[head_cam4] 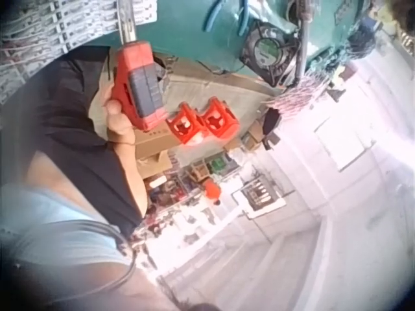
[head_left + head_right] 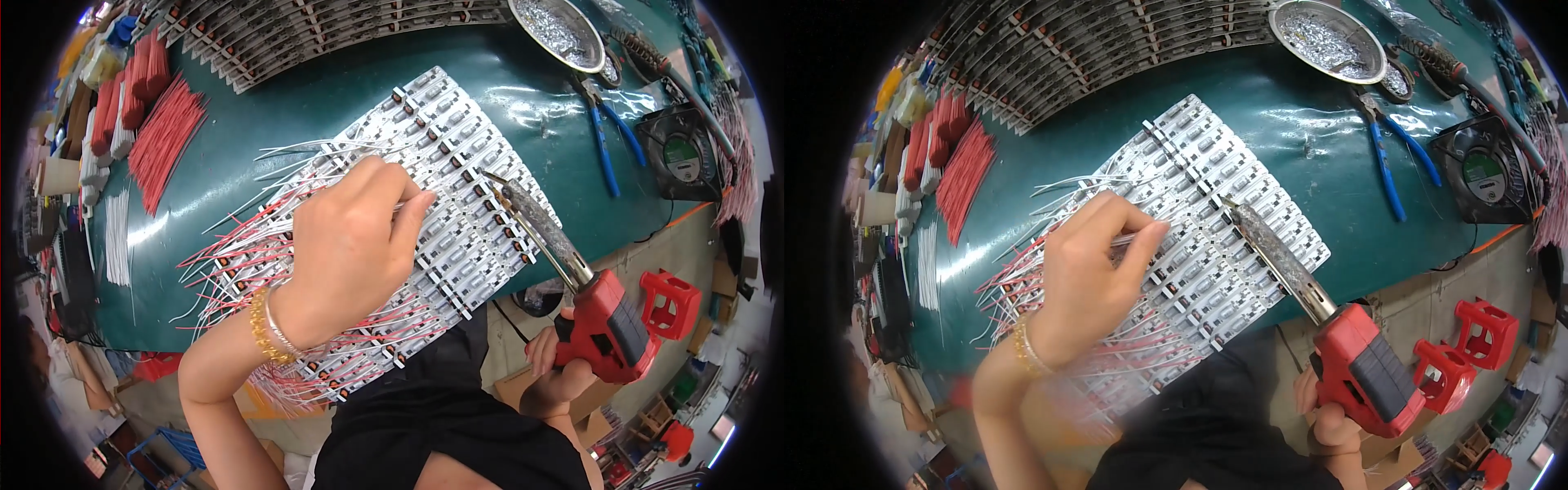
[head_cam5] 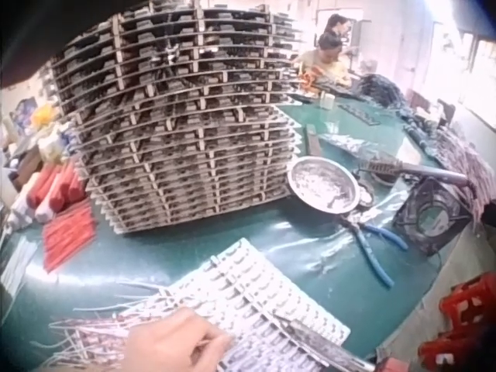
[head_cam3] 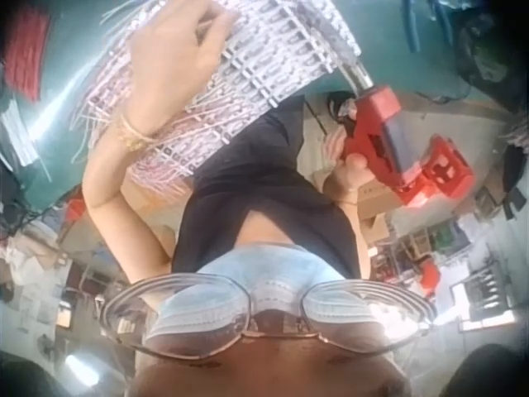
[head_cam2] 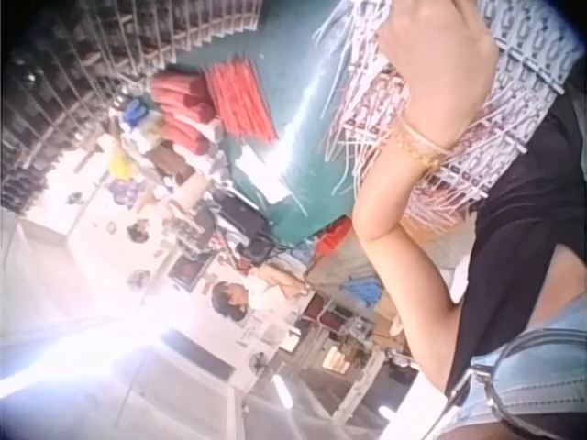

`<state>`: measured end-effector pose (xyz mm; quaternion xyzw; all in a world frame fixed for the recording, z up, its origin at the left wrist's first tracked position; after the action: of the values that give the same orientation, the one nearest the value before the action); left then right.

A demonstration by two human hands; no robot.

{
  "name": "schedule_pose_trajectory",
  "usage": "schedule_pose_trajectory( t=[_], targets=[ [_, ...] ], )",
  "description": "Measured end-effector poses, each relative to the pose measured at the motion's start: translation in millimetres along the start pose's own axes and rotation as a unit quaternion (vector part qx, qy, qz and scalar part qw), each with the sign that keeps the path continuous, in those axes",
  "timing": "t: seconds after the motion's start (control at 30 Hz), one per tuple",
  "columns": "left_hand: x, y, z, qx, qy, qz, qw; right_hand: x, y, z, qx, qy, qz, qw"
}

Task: The person solders wires to electronic circuit boards using a soldering iron, gathers bundles of wires from the table, and solders them onto another circuit board panel.

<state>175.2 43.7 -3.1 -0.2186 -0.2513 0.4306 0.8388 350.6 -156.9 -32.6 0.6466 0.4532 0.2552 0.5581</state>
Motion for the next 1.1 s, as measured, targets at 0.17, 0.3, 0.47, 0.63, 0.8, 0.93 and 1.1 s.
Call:
schedule_pose_trajectory(
  t=[0.17, 0.3, 0.47, 0.63, 0.8, 0.93, 1.1],
  targets=[
    [-3, 3, -9, 0.045, 0.023, 0.001, 0.999, -2, -6, 1, -0.002, 0.031, 0.002, 1.0],
    [-3, 5, -12, 0.042, 0.028, 0.007, 0.999, -2, -10, 3, -0.007, 0.023, -0.024, 0.999],
    [-1, 3, -10, 0.034, 0.028, 0.004, 0.999, -18, -31, 41, -0.092, -0.032, 0.033, 0.995],
    [-1, 1, -10, 0.049, 0.021, -0.007, 0.999, -21, -36, 55, -0.22, 0.011, 0.037, 0.975],
    [-4, 5, -13, 0.053, 0.021, -0.003, 0.998, 1, -5, 0, 0.004, 0.042, -0.012, 0.999],
    [-5, 5, -14, 0.056, -0.019, -0.044, 0.997, 1, -7, 1, -0.013, 0.052, -0.007, 0.999],
    [-3, 1, -11, 0.063, 0.01, -0.009, 0.998, 1, -5, -1, 0.007, 0.057, 0.01, 0.998]
  ],
)
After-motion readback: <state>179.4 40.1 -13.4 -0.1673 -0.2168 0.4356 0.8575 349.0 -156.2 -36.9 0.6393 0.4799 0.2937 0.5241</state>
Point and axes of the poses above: each hand's wrist, its own x-axis towards the middle knuckle, its own z-axis out of the back of the hand, y = z × x, the point moved 5 cm from there along x, towards the middle knuckle, and after that the axes turned 10 degrees about x, right-handed, at the moved point
